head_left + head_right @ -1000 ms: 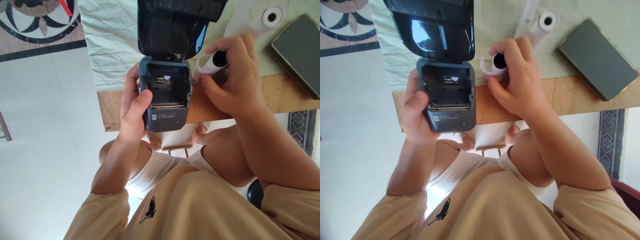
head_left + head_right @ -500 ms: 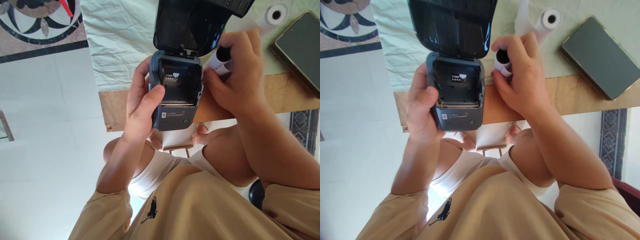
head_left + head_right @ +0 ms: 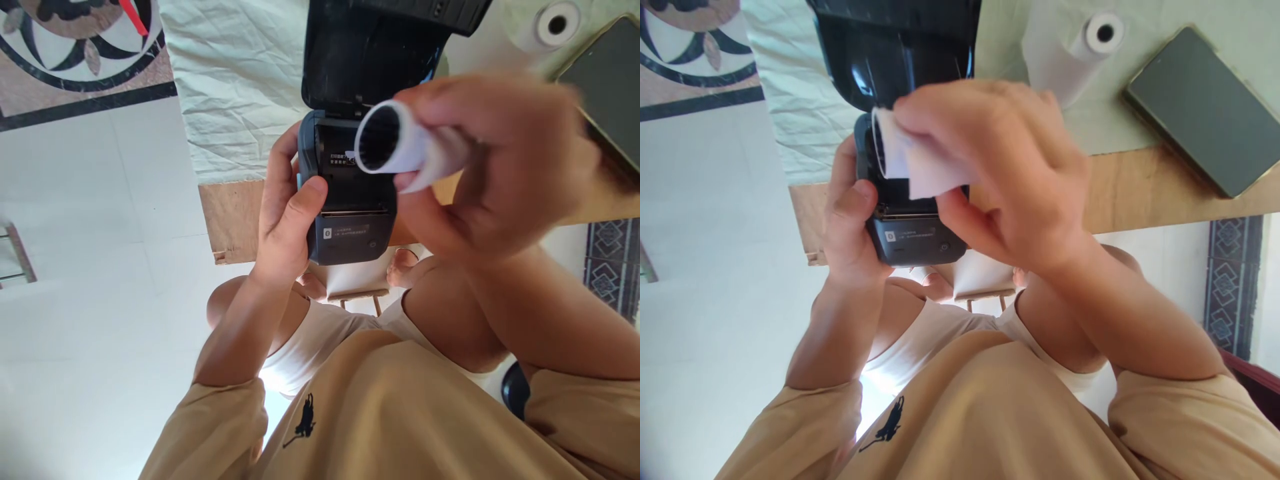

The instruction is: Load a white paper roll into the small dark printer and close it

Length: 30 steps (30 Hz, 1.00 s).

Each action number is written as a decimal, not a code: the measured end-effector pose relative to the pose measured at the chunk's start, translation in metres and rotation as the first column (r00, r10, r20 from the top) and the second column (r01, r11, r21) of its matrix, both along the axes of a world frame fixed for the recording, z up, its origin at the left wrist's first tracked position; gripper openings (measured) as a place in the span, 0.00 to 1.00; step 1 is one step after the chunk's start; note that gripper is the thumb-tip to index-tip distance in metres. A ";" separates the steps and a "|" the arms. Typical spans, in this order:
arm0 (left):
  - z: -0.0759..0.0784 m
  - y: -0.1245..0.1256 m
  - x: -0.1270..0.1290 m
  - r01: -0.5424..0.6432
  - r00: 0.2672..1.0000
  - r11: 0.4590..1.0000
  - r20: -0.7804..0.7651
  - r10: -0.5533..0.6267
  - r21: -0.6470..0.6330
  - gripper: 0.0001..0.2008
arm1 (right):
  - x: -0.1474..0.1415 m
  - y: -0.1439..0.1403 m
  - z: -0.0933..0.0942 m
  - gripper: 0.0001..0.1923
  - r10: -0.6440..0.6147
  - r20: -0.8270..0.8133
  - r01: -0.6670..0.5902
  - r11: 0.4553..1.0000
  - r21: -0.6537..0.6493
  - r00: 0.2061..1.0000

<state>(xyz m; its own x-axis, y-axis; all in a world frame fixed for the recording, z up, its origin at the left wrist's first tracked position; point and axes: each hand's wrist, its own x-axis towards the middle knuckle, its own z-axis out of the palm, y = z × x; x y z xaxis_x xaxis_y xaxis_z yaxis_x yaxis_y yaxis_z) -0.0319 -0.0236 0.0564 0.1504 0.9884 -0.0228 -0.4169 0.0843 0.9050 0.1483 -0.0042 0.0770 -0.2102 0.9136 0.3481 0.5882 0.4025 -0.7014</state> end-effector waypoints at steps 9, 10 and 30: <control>-0.002 -0.001 -0.003 0.004 0.999 1.000 -0.050 -0.003 0.029 0.11 | -0.013 -0.001 -0.003 0.15 0.135 0.098 -0.157 0.953 0.260 0.986; -0.003 -0.001 -0.004 0.005 0.999 0.999 -0.041 -0.003 0.038 0.13 | -0.014 -0.001 -0.003 0.14 0.117 0.107 -0.139 0.965 0.222 0.987; -0.075 0.028 -0.013 0.018 0.995 0.886 -0.093 0.029 0.463 0.45 | -0.005 0.004 -0.017 0.08 0.208 0.074 -0.219 0.858 0.466 0.975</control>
<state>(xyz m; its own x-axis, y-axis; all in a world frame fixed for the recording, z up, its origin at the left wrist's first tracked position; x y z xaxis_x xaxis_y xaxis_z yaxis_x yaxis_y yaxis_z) -0.0445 0.0040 -0.0185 0.1649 0.8906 0.4238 -0.3272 -0.3559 0.8753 0.1434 -0.0002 0.0602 -0.3930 0.5760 0.7168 0.4622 0.7976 -0.3875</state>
